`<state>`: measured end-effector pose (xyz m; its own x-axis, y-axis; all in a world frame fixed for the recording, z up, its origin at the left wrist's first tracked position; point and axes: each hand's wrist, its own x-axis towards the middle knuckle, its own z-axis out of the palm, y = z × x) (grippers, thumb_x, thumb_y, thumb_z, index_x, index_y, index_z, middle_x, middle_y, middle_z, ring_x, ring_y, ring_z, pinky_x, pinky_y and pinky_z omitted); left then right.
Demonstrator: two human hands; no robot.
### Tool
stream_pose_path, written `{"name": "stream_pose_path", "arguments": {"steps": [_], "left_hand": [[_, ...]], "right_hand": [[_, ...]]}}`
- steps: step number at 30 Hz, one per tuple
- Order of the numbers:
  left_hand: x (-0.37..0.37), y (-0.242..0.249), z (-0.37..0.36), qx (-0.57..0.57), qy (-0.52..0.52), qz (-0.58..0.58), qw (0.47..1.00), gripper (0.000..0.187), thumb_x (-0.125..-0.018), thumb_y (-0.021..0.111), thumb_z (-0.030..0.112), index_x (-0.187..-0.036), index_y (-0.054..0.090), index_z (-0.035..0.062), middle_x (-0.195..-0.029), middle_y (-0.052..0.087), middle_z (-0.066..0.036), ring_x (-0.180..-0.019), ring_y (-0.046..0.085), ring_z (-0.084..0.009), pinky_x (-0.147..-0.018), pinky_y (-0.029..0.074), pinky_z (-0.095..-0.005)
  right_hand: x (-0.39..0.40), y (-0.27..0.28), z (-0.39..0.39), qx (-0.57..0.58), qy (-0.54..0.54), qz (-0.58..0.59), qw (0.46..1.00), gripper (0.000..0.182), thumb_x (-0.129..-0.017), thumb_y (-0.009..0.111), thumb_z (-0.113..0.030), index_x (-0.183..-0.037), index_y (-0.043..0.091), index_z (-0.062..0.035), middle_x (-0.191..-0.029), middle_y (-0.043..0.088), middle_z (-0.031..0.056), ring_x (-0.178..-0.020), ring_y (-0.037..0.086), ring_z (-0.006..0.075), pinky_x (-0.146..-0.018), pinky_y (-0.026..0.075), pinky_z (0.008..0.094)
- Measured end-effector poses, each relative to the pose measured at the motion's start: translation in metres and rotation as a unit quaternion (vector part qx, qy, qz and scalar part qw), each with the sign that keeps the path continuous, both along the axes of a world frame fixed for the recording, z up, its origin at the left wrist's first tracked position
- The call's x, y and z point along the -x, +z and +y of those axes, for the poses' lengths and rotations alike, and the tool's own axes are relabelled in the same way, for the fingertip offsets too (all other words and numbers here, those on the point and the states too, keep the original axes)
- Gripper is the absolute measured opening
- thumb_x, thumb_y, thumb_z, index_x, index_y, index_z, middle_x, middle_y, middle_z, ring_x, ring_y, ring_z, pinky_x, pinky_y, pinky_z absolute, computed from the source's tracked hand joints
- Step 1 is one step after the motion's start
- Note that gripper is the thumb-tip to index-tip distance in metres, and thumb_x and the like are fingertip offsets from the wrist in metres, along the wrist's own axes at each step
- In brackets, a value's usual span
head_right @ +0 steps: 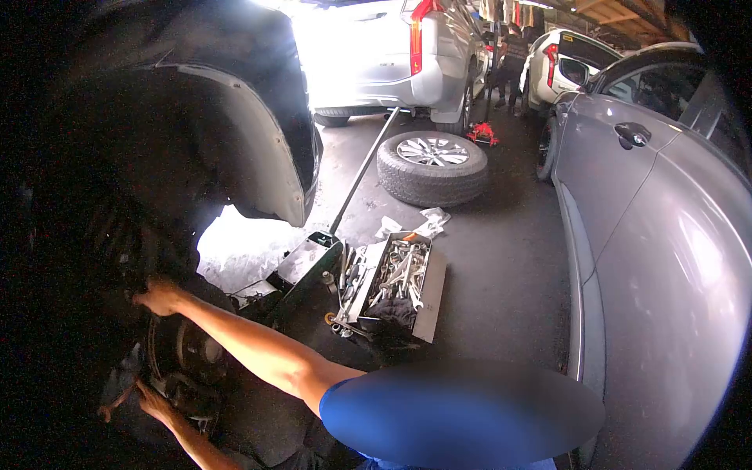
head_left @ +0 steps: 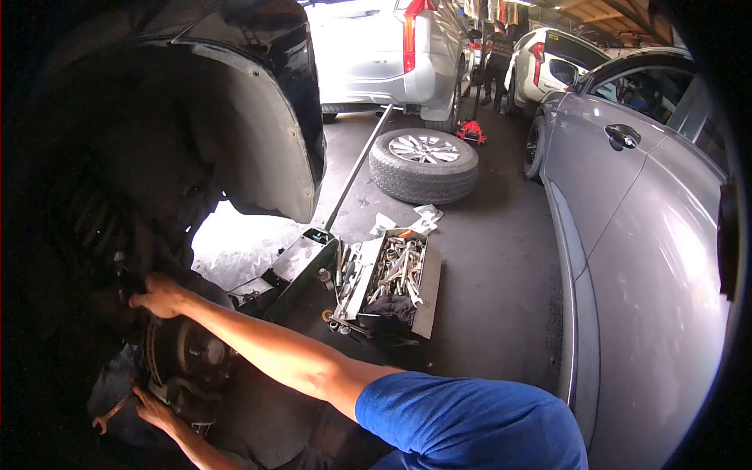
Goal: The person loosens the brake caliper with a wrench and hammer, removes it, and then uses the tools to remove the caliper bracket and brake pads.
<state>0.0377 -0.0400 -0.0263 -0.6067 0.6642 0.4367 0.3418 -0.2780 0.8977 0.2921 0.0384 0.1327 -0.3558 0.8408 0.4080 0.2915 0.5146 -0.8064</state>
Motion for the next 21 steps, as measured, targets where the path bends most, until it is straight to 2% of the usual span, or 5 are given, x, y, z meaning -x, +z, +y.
{"name": "stream_pose_path", "arguments": {"steps": [4, 9, 14, 20, 21], "left_hand": [[0.042, -0.037, 0.025, 0.041, -0.003, 0.032, 0.999, 0.05, -0.102, 0.043, 0.034, -0.128, 0.054, -0.0075, -0.131, 0.055, -0.024, -0.111, 0.057, -0.0294, -0.093, 0.045, -0.0391], [0.011, -0.008, 0.005, 0.059, -0.012, -0.035, 0.998, 0.043, -0.101, 0.047, 0.026, -0.12, 0.057, -0.0117, -0.117, 0.063, -0.021, -0.098, 0.059, -0.0262, -0.088, 0.047, -0.0396], [0.045, -0.043, 0.035, 0.022, -0.003, -0.015, 1.0, 0.034, -0.098, 0.049, 0.02, -0.105, 0.064, -0.0092, -0.098, 0.065, -0.013, -0.085, 0.058, -0.0184, -0.074, 0.049, -0.0366], [0.013, -0.022, 0.015, 0.02, -0.022, 0.014, 0.999, 0.034, -0.096, 0.052, 0.023, -0.101, 0.064, -0.0076, -0.093, 0.066, -0.012, -0.081, 0.059, -0.0174, -0.069, 0.049, -0.0365], [0.011, -0.021, 0.014, 0.018, -0.023, 0.026, 0.999, 0.034, -0.096, 0.053, 0.024, -0.1, 0.065, -0.0073, -0.092, 0.066, -0.012, -0.08, 0.059, -0.0173, -0.069, 0.049, -0.0365]], "right_hand": [[0.016, 0.008, -0.031, -0.071, -0.057, 0.148, 0.985, 0.048, -0.089, 0.063, -0.033, -0.113, 0.054, 0.0079, -0.102, 0.062, 0.031, -0.099, 0.061, 0.0423, -0.087, 0.048, 0.0443], [0.053, 0.03, -0.105, 0.044, 0.038, 0.337, 0.94, 0.047, -0.095, 0.057, -0.034, -0.121, 0.044, 0.0031, -0.076, 0.056, 0.012, -0.069, 0.059, 0.0222, -0.067, 0.048, 0.0385], [0.091, -0.002, -0.133, 0.175, 0.137, 0.234, 0.947, 0.047, -0.088, 0.058, -0.031, -0.119, 0.049, 0.0042, -0.106, 0.057, 0.0231, -0.099, 0.054, 0.0302, -0.087, 0.042, 0.0438], [0.104, -0.015, -0.125, 0.211, 0.16, 0.244, 0.933, 0.046, -0.082, 0.064, -0.03, -0.108, 0.052, 0.0061, -0.074, 0.059, 0.0129, -0.069, 0.057, 0.0212, -0.061, 0.046, 0.038], [0.086, 0.0, -0.134, 0.221, 0.121, 0.175, 0.952, 0.054, -0.083, 0.063, -0.034, -0.115, 0.05, 0.0078, -0.085, 0.062, 0.0198, -0.081, 0.062, 0.0284, -0.073, 0.049, 0.0398]]}}
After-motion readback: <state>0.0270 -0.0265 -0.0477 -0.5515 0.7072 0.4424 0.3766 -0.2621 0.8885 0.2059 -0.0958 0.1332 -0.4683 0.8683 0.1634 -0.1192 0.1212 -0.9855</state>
